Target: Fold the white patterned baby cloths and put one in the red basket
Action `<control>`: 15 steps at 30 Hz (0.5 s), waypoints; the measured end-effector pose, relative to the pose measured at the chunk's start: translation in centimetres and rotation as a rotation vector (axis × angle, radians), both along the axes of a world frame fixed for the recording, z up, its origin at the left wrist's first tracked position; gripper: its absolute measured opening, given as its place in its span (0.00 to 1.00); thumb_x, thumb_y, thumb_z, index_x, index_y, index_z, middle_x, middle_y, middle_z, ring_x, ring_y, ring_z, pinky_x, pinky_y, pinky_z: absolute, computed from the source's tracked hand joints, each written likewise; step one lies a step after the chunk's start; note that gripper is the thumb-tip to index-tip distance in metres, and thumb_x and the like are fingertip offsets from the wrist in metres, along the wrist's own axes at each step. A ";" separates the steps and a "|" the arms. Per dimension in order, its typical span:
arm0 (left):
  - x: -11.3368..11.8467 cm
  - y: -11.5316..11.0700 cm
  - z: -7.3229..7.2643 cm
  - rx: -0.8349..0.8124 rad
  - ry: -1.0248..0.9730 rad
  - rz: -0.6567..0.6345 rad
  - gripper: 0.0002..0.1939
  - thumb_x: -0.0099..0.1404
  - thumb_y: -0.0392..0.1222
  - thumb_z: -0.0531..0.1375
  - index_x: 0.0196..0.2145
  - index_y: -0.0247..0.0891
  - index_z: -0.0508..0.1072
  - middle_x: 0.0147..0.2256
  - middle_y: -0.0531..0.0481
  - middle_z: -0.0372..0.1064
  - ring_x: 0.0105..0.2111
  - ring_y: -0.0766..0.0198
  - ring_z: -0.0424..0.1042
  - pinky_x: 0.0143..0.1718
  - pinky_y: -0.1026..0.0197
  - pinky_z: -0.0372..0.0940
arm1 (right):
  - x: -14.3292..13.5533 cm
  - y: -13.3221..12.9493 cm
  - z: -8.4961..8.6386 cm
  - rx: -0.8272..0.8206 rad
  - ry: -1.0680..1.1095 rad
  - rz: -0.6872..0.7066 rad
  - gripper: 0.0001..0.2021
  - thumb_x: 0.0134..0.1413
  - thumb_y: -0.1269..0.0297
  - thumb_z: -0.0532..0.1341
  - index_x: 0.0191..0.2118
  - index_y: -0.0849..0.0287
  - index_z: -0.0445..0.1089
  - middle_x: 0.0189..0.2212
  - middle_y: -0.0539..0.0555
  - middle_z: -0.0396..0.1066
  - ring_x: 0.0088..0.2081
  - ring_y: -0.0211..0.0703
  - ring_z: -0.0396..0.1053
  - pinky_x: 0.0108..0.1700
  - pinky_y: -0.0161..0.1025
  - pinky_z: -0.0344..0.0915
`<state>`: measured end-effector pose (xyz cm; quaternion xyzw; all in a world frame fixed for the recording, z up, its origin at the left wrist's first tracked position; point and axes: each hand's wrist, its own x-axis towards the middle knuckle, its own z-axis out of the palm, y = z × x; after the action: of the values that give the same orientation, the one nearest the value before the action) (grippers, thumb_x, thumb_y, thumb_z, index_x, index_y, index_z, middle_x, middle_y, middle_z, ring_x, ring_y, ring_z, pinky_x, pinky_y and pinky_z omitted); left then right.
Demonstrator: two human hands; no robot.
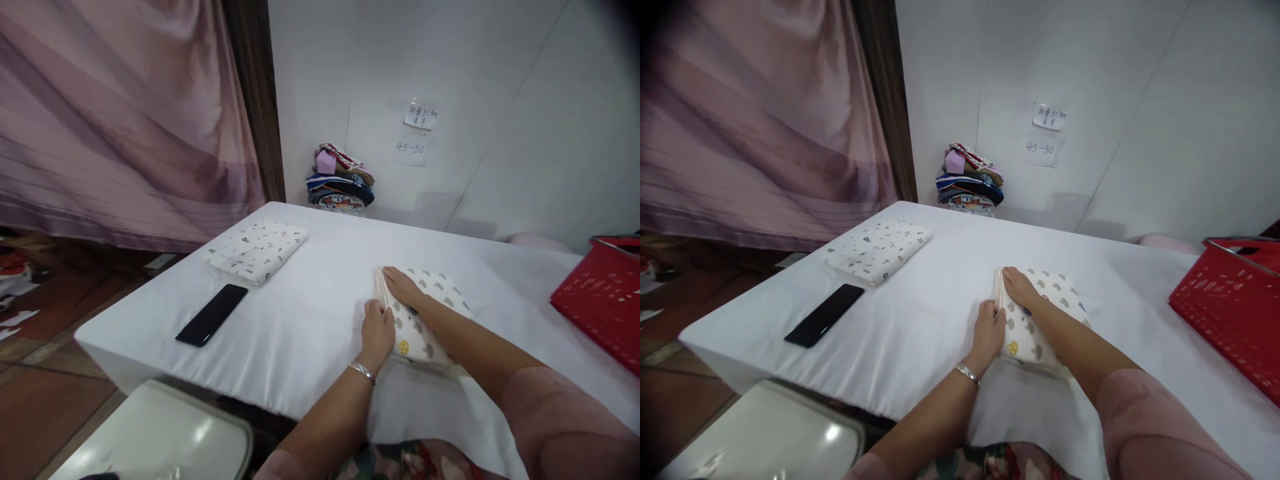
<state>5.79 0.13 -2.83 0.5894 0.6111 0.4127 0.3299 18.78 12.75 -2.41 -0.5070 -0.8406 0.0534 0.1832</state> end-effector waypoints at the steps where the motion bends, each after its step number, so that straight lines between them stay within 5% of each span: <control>1: 0.0 0.0 0.0 0.002 -0.001 0.002 0.03 0.65 0.39 0.49 0.34 0.40 0.61 0.40 0.48 0.61 0.39 0.64 0.65 0.44 0.61 0.58 | 0.2 -0.1 0.0 0.016 0.007 0.001 0.17 0.59 0.70 0.46 0.49 0.61 0.65 0.52 0.59 0.64 0.54 0.42 0.60 0.57 0.40 0.55; 5: 0.1 0.1 -0.2 0.004 -0.005 0.001 0.04 0.65 0.40 0.49 0.33 0.40 0.61 0.41 0.48 0.62 0.39 0.64 0.66 0.43 0.62 0.59 | 0.8 -1.9 -0.1 0.066 -0.072 -0.046 0.15 0.59 0.67 0.47 0.46 0.61 0.66 0.52 0.60 0.65 0.55 0.46 0.58 0.56 0.44 0.55; 9: 0.1 0.3 -0.3 -0.012 0.011 -0.002 0.04 0.66 0.40 0.50 0.33 0.40 0.61 0.41 0.48 0.62 0.38 0.64 0.66 0.43 0.62 0.59 | 0.4 -3.6 -0.7 0.024 -0.185 -0.126 0.19 0.62 0.65 0.43 0.54 0.62 0.63 0.58 0.61 0.59 0.60 0.48 0.53 0.59 0.49 0.51; 15: -0.2 0.5 -0.2 0.019 0.027 -0.013 0.06 0.66 0.42 0.51 0.33 0.39 0.63 0.39 0.49 0.63 0.37 0.66 0.66 0.42 0.64 0.60 | 0.5 -3.4 -0.3 -0.058 -0.122 -0.088 0.21 0.61 0.64 0.44 0.56 0.60 0.62 0.60 0.59 0.58 0.61 0.47 0.51 0.60 0.48 0.50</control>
<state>5.60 0.64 -3.00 0.6020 0.6078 0.4085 0.3184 19.33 9.36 -2.67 -0.5508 -0.8252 0.0386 0.1191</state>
